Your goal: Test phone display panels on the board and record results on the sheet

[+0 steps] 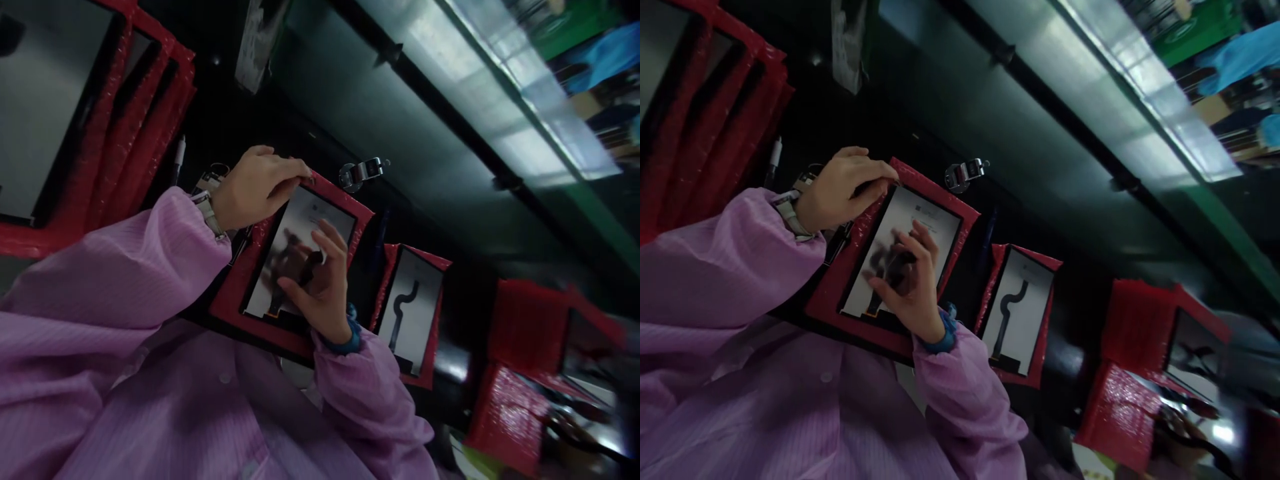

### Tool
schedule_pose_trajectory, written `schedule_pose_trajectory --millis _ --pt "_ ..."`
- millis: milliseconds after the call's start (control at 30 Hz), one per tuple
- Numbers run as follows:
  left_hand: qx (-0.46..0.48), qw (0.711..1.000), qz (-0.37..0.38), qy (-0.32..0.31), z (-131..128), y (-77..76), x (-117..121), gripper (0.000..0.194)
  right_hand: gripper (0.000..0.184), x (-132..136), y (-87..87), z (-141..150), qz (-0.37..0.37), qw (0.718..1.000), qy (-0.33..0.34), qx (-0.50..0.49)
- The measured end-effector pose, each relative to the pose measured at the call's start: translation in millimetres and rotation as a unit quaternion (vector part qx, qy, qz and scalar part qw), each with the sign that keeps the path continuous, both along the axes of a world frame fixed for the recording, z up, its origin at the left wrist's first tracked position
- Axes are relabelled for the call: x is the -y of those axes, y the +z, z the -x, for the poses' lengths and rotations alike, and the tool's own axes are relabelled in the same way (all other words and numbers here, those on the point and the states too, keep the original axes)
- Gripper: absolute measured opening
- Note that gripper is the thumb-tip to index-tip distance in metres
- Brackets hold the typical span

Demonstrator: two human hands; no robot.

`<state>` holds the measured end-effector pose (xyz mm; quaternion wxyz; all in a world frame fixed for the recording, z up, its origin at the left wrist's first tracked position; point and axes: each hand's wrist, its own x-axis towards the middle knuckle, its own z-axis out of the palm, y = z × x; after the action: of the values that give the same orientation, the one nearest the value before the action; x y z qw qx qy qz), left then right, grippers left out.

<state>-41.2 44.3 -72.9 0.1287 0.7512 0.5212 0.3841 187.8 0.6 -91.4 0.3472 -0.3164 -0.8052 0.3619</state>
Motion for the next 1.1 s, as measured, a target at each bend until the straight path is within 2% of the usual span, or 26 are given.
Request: schedule_pose_trajectory --millis 100,200,333,400,500,567,600,667,733,867,933,1033,1100 --pt "-0.01 0.999 0.027 0.014 -1 3.5 0 0.022 0.07 -4 -2.5 -3 0.065 0.988 -0.059 -0.126" --pt "-0.01 0.999 0.04 0.025 0 4.4 -1 0.023 0.069 -13 -2.1 -8 0.134 0.969 -0.096 -0.186" --pt "0.001 0.998 0.058 0.017 1 5.6 -2 0.025 0.061 -18 -0.2 -10 0.279 0.938 -0.028 -0.203" --pt "0.008 0.998 0.062 0.01 2 6.5 -2 0.026 0.055 -16 0.1 -9 0.301 0.932 0.0 -0.202" --pt "0.012 0.998 0.062 -0.001 2 7.7 -1 0.027 0.041 -11 0.9 -5 0.285 0.941 0.024 -0.182" --pt "0.008 0.998 0.063 -0.006 2 8.7 -1 0.027 0.03 -9 2.4 -3 0.249 0.952 0.03 -0.177" --pt "0.007 0.998 0.063 -0.009 2 9.4 0 0.027 0.035 -9 3.2 -2 0.226 0.957 0.031 -0.179" --pt "0.006 0.998 0.06 -0.018 2 11.0 1 0.026 0.057 -9 4.7 1 0.188 0.965 0.034 -0.178" --pt "-0.002 0.998 0.059 -0.038 2 12.8 1 0.024 0.061 -9 5.4 2 0.175 0.971 0.043 -0.158" --pt "-0.041 0.992 0.063 -0.099 4 14.6 3 0.024 0.032 -12 6.2 0 0.143 0.985 0.047 -0.084" --pt "-0.051 0.988 0.063 -0.129 5 15.3 3 0.024 0.026 -15 7.4 1 0.091 0.994 0.03 -0.051" --pt "-0.062 0.98 0.084 -0.169 6 18.4 4 0.026 0.03 -21 10.0 5 -0.016 1.0 -0.01 -0.018" --pt "-0.07 0.975 0.103 -0.186 7 21.1 4 0.029 0.033 -24 11.2 8 -0.057 0.998 -0.011 0.001"
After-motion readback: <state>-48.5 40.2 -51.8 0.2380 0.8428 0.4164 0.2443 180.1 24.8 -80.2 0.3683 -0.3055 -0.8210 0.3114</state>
